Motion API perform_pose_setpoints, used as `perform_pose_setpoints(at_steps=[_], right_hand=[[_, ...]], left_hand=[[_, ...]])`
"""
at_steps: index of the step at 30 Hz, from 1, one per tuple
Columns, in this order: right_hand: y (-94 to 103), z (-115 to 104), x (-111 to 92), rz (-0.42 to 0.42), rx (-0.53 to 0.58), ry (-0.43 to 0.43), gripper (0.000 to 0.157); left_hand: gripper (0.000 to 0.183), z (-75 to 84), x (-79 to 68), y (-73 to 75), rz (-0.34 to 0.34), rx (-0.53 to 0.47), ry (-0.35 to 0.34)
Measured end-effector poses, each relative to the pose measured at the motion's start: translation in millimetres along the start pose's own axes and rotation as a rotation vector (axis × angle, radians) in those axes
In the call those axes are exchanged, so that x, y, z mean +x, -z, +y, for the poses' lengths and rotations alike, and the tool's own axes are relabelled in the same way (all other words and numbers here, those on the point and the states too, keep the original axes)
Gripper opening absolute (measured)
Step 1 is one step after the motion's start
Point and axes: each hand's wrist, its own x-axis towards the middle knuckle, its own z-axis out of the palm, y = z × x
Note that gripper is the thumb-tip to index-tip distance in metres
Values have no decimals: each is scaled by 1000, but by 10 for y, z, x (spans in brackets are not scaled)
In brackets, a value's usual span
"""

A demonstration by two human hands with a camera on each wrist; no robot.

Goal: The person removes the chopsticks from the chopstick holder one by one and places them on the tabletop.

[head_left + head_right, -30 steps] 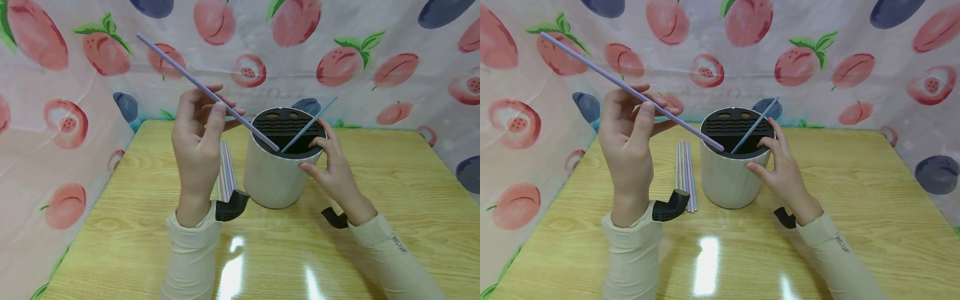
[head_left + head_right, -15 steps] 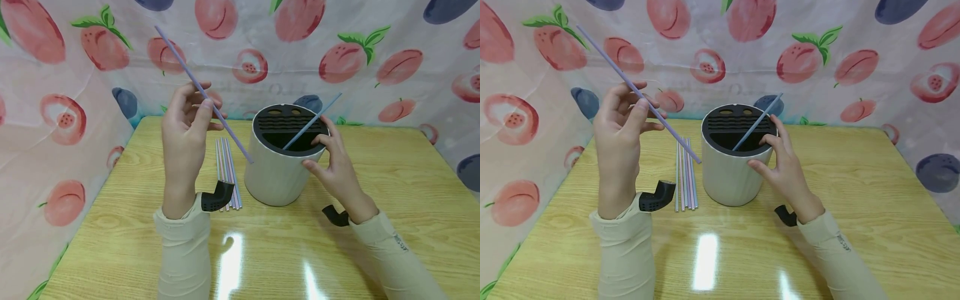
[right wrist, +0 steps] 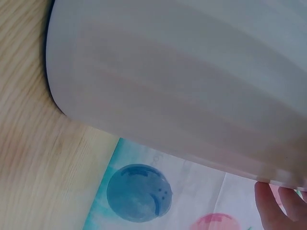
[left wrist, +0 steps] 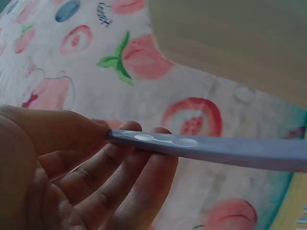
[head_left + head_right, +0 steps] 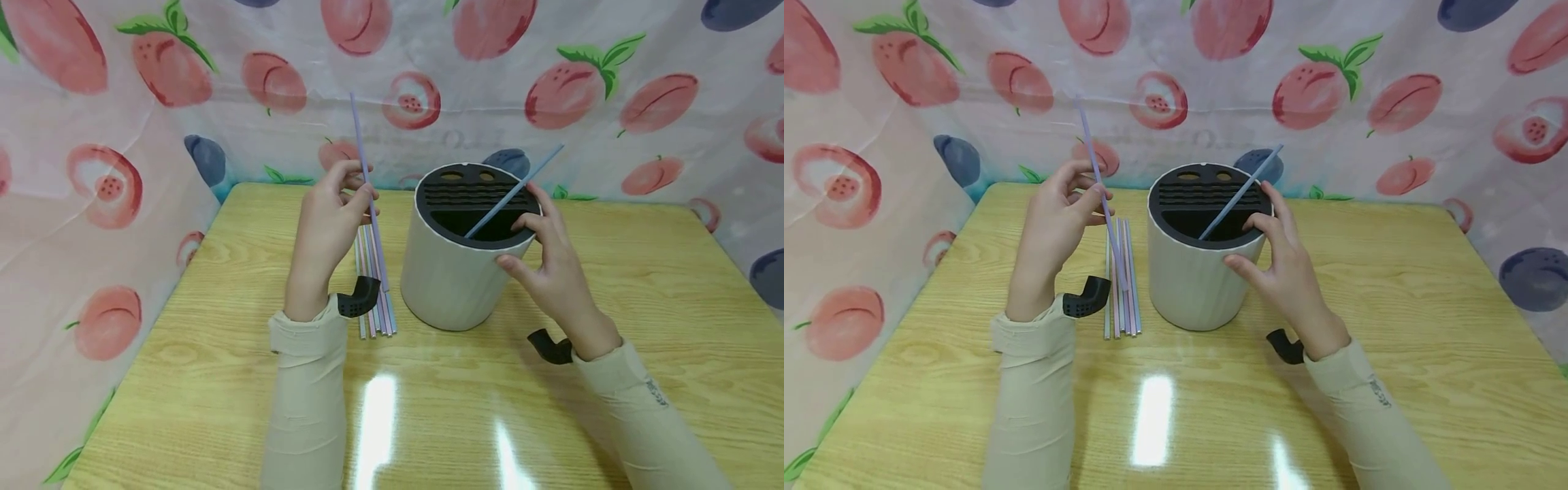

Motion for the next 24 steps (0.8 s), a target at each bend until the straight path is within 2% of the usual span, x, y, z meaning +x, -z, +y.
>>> perform_pose_setpoints(at_steps=[6, 11, 18, 24], right_hand=[[-6, -5, 5, 1, 3, 2, 49], [-6, -11, 8, 5, 4, 3, 50], [-3, -3, 11, 10, -4, 2, 50], [0, 12, 18, 10, 1, 0, 50]], left_hand=[[35, -231, 115, -44, -47, 133, 84], [38, -432, 196, -82, -74, 196, 166], [43, -714, 270, -144, -106, 262, 221], [46, -837, 285, -165, -118, 336, 250]])
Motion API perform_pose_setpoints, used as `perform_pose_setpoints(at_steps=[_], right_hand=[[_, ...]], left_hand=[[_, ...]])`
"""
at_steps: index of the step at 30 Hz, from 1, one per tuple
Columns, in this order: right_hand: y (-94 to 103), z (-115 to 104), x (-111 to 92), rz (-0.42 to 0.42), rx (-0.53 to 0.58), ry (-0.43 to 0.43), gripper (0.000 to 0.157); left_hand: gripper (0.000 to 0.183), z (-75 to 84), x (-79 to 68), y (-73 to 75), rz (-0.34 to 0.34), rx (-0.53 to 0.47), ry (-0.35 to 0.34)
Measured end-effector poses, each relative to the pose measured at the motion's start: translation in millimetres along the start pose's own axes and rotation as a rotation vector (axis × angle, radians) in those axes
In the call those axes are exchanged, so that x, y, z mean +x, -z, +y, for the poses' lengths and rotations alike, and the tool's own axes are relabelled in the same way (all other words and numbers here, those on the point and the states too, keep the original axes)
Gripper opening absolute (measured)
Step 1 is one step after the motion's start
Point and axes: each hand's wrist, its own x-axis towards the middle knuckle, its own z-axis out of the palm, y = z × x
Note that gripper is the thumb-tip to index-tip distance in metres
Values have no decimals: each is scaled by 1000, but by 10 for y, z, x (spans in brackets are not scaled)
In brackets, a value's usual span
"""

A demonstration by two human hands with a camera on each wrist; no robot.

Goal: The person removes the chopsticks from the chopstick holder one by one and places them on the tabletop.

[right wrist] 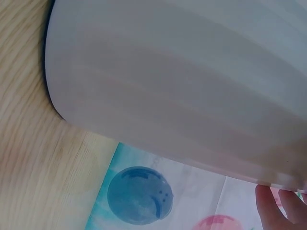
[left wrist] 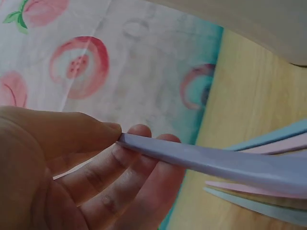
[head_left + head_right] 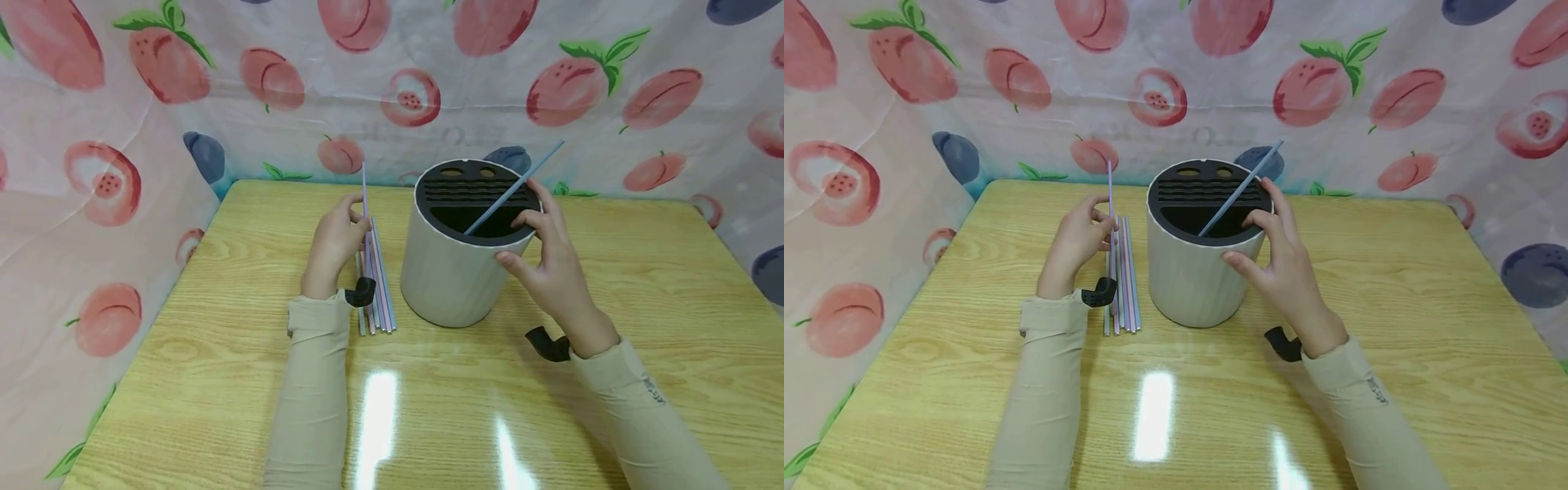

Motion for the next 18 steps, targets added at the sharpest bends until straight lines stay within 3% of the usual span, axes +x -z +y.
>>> perform_pose_setpoints(at_steps=[9, 18], right_hand=[[1, -4, 10, 9, 17, 26, 54], [-1, 1, 12, 15, 37, 28, 55]], left_hand=[[53, -152, 45, -80, 14, 102, 22], [54, -307, 80, -172, -27, 226, 55]])
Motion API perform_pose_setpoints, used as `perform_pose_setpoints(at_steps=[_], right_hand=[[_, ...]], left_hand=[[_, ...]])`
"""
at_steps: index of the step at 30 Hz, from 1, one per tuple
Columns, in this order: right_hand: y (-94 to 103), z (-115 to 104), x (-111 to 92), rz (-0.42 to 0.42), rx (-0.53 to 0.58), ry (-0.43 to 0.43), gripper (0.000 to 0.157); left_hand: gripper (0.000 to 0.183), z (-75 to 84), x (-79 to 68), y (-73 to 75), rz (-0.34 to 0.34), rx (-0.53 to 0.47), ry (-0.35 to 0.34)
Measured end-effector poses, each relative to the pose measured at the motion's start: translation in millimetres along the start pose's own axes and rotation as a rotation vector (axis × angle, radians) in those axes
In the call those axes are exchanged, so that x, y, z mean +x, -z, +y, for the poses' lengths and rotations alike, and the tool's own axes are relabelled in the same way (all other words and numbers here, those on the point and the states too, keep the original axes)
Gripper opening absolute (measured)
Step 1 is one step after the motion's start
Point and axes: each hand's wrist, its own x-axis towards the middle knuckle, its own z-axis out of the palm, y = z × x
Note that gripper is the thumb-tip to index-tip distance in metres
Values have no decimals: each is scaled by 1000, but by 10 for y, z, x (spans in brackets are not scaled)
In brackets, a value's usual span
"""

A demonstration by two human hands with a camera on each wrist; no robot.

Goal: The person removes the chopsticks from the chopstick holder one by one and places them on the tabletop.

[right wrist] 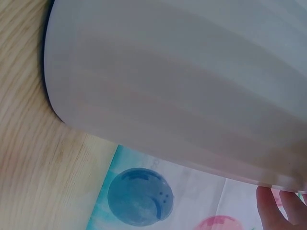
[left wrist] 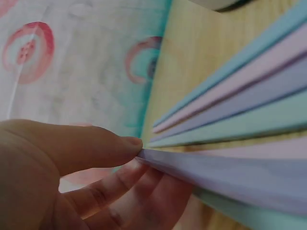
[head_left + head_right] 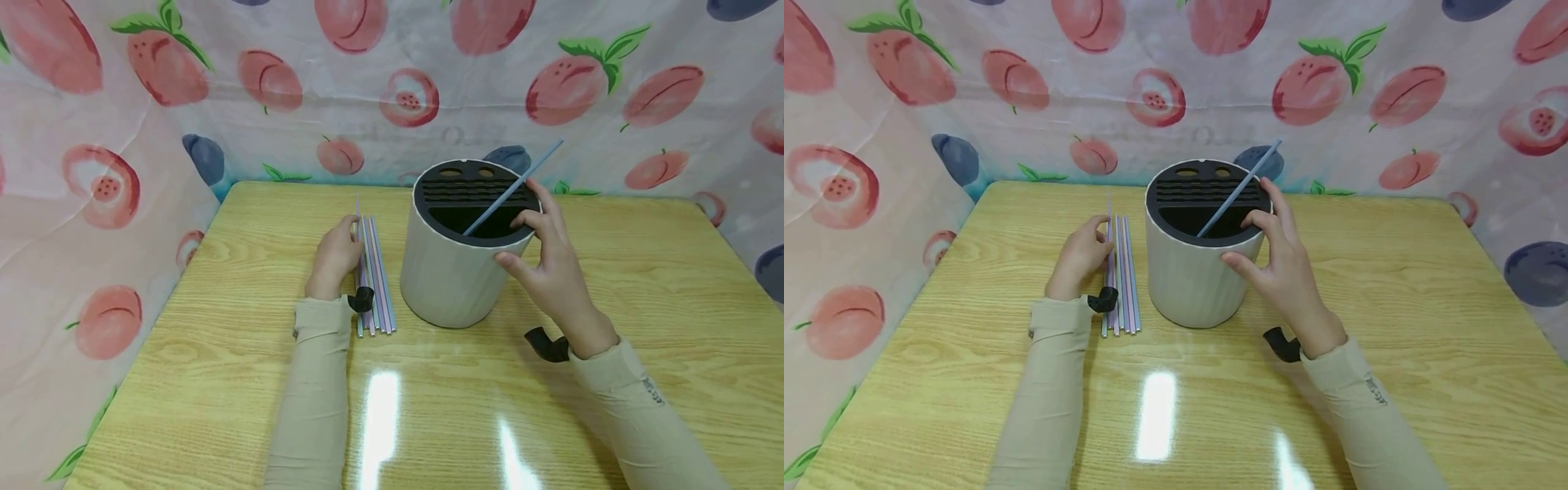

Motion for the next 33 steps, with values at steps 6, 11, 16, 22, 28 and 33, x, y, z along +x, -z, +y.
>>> perform_pose_setpoints(at_steps=[6, 11, 16, 22, 28, 33], right_hand=[[-10, -2, -12, -2, 2, 5, 55], [-21, -12, -19, -4, 2, -3, 54], [-34, -20, -26, 4, 13, 1, 54], [-35, -18, -29, 9, 14, -3, 54], [-40, -22, -31, 17, 10, 9, 56], [-44, -22, -39, 12, -2, 7, 57]], left_hand=[[50, -51, 6, -55, -3, 22, 2], [47, -88, 9, -68, -1, 71, -14], [44, -106, 11, -80, -12, 55, -26], [38, -6, 11, -20, -27, 47, -97], [32, 221, -44, 97, -21, -20, -233], [31, 414, -143, 205, 10, -55, -308]])
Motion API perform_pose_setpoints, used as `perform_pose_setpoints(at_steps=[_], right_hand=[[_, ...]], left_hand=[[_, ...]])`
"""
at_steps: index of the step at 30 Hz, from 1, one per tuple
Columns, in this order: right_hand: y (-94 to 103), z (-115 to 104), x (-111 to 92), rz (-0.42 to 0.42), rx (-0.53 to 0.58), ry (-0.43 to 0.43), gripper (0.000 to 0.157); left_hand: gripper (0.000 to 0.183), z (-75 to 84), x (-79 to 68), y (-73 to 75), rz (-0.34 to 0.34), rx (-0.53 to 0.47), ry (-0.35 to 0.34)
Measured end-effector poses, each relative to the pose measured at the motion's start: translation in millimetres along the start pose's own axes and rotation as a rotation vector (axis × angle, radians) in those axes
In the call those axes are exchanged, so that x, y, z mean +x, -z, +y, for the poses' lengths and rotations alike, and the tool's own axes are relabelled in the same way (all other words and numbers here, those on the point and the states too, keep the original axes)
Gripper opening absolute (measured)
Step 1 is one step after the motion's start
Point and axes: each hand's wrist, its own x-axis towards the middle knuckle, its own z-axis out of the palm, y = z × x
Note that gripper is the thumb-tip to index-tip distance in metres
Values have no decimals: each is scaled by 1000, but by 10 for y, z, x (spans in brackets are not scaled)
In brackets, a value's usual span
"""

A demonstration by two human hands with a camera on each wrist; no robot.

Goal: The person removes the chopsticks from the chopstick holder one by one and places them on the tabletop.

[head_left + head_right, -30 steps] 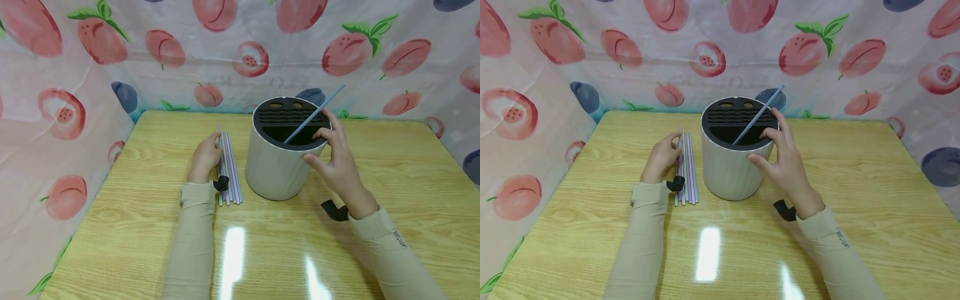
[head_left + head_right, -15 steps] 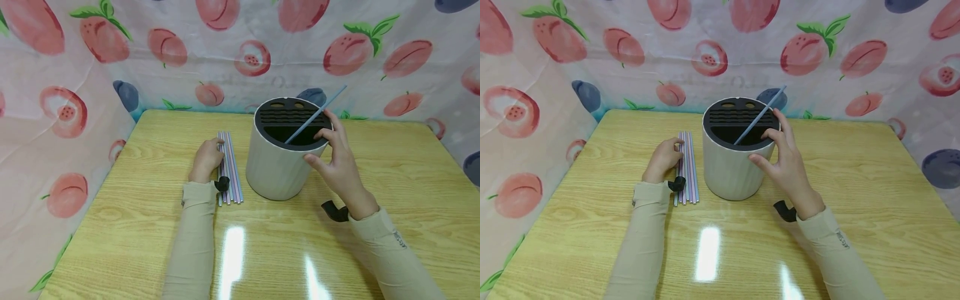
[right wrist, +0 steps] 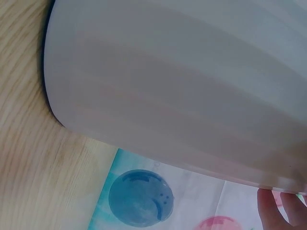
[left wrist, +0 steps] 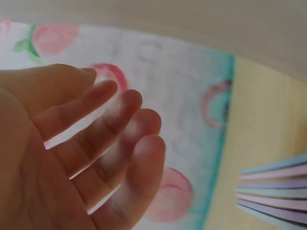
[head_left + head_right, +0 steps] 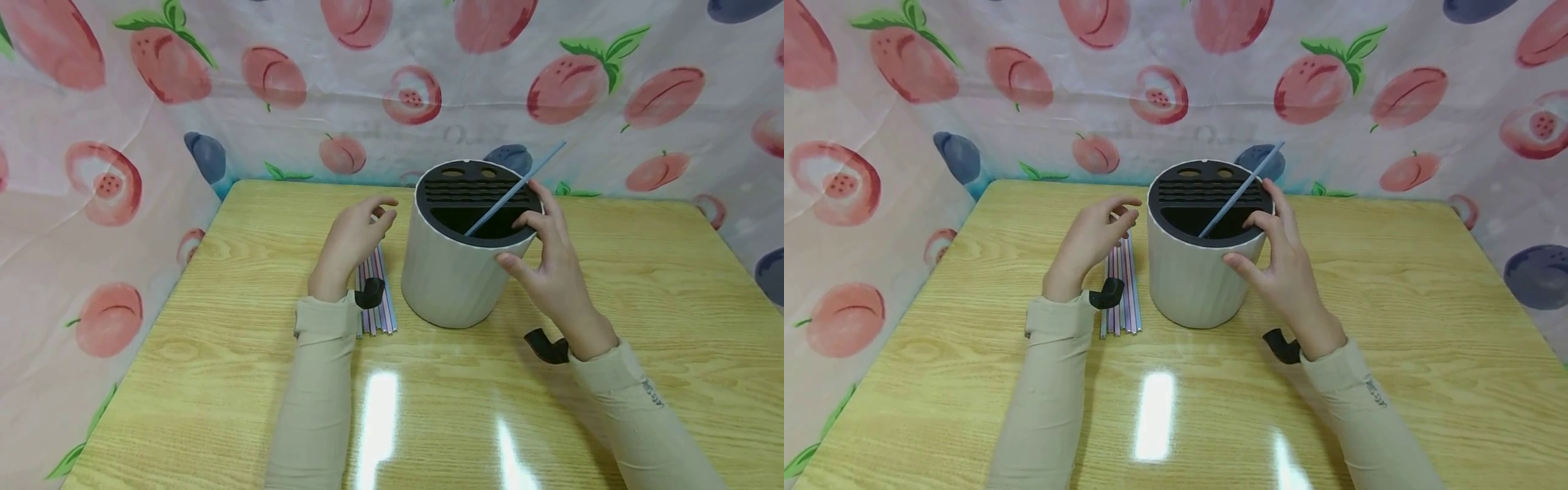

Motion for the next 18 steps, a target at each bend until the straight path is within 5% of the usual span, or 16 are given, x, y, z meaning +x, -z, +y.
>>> perform_pose_setpoints(at_steps=[13, 18], right_hand=[[-17, -3, -2, 5, 12, -10, 57], [-21, 2, -1, 6, 9, -4, 58]], left_hand=[[25, 677, -229, 106, 305, 20, -316], [23, 800, -270, 71, 341, 69, -392]])
